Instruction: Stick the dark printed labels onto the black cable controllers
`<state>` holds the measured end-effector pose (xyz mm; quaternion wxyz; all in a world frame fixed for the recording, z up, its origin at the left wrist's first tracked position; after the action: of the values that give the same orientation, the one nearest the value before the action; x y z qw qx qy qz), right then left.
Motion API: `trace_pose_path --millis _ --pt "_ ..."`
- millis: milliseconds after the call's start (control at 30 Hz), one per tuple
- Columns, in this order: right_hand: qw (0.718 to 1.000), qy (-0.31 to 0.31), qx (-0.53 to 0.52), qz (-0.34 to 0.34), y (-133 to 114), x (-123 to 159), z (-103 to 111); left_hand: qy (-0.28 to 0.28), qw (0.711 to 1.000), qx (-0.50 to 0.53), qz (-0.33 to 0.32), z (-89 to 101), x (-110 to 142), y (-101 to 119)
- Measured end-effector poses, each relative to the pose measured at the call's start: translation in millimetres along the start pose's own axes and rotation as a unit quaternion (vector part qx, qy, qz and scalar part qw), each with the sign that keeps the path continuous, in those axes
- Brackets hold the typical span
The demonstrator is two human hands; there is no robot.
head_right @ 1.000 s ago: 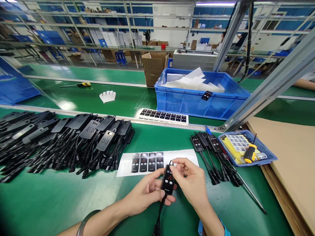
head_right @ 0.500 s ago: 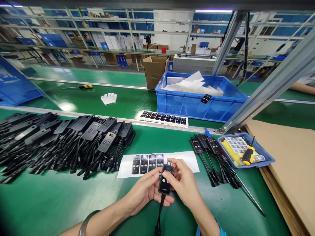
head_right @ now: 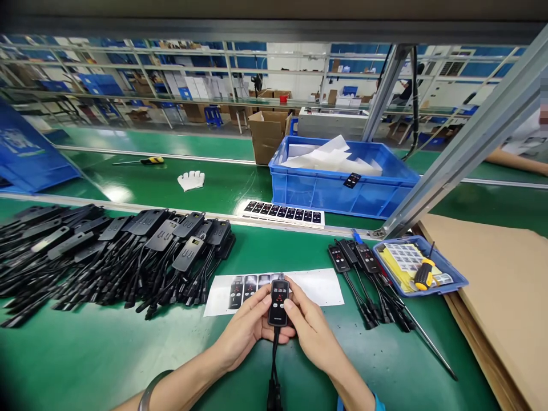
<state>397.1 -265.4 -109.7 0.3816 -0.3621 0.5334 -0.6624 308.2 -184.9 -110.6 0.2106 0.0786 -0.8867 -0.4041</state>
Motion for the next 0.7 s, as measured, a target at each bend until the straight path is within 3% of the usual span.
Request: trace_pose_path --millis 233,400,500,600,633,700 --pt "0.990 0.046 0.119 0.055 -4.0 -1.0 -4.8 -0.011 0.996 -0.090 -0.023 -3.5 1.2 -0.8" --pt "0.971 0.100 0.204 0.078 -8.7 1.2 -5.9 0.024 0.999 -0.018 -0.033 4.0 -1.8 -2.7" --pt "0.949 0.135 0.262 0.114 -15.6 1.3 -0.6 -0.013 0.998 0.020 -0.051 5.8 -3.2 -3.4" --pt "0.917 0.185 0.335 0.107 -19.6 -3.4 23.4 -0.037 0.985 -0.135 -0.099 4.9 1.2 3.1" --pt "0.899 0.211 0.370 0.102 -20.8 -5.6 35.8 -0.032 0.965 -0.228 -0.127 4.0 4.0 7.4" --pt "0.847 0.257 0.457 0.085 -22.7 -10.8 62.3 -0.017 0.894 -0.408 -0.185 0.6 10.1 16.1"
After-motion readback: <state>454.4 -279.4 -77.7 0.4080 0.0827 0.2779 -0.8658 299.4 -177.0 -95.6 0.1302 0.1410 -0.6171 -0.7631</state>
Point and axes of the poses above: each hand's wrist, its own x-axis away from the middle knuckle, its own z-axis out of the back of the hand, y = z × x, the point moved 5 cm from there along -x, towards the middle knuckle, and after that the axes turned 3 degrees about x, right-handed, at the moved point
